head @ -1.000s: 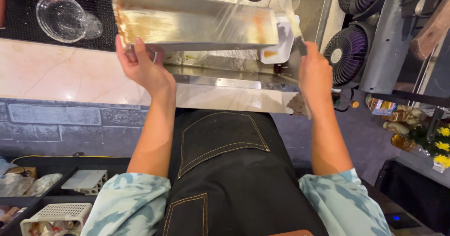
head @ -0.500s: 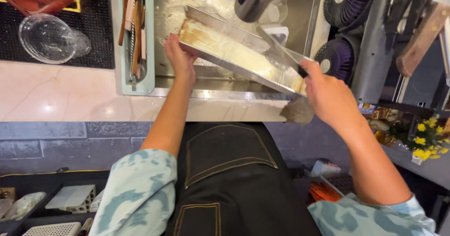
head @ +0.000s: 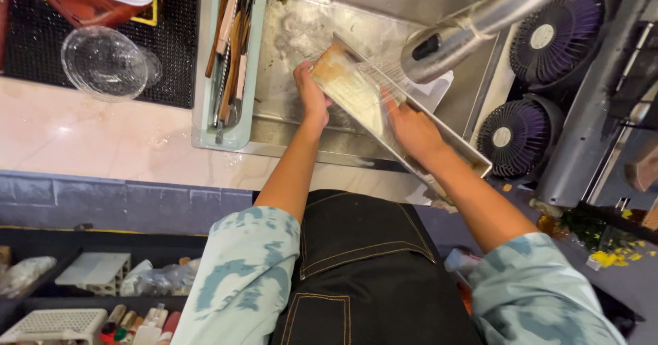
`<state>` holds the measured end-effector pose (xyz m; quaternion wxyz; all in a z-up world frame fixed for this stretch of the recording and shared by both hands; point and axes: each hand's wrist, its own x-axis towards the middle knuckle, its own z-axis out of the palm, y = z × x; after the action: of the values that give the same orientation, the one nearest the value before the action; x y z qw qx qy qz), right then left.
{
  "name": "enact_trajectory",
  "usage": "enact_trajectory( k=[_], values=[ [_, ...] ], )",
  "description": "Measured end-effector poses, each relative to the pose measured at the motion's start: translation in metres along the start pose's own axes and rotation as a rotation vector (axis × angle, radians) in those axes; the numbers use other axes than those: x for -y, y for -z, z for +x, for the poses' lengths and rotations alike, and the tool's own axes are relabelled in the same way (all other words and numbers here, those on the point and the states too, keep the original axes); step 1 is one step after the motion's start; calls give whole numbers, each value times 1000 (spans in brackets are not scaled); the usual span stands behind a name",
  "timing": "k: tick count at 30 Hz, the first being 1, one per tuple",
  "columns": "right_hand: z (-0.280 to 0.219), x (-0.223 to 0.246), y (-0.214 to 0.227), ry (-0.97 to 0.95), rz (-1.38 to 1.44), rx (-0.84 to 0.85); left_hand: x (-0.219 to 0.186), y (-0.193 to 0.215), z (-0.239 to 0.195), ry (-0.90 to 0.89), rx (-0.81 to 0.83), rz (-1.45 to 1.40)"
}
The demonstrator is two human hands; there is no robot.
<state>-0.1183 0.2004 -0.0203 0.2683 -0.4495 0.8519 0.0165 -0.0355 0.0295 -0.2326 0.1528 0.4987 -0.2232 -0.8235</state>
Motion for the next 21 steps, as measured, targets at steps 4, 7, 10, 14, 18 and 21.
enact_trajectory(
  k=[4,7,10,14,18,21],
  values=[
    [5,0,-28,75,-86,159,11,7,18,-220,-20,73],
    [6,-1,-39,131,-70,106,14,9,22,-420,25,139],
    [5,-8,-43,5,-137,73,13,9,13,-333,42,161],
    [5,-9,-48,114,-84,12,-3,4,1,-372,44,235],
    [6,-8,-47,112,-110,0,-11,-1,-12,-249,43,187],
    [13,-3,-46,110,-141,112,-17,-1,-16,-331,45,261]
  ],
)
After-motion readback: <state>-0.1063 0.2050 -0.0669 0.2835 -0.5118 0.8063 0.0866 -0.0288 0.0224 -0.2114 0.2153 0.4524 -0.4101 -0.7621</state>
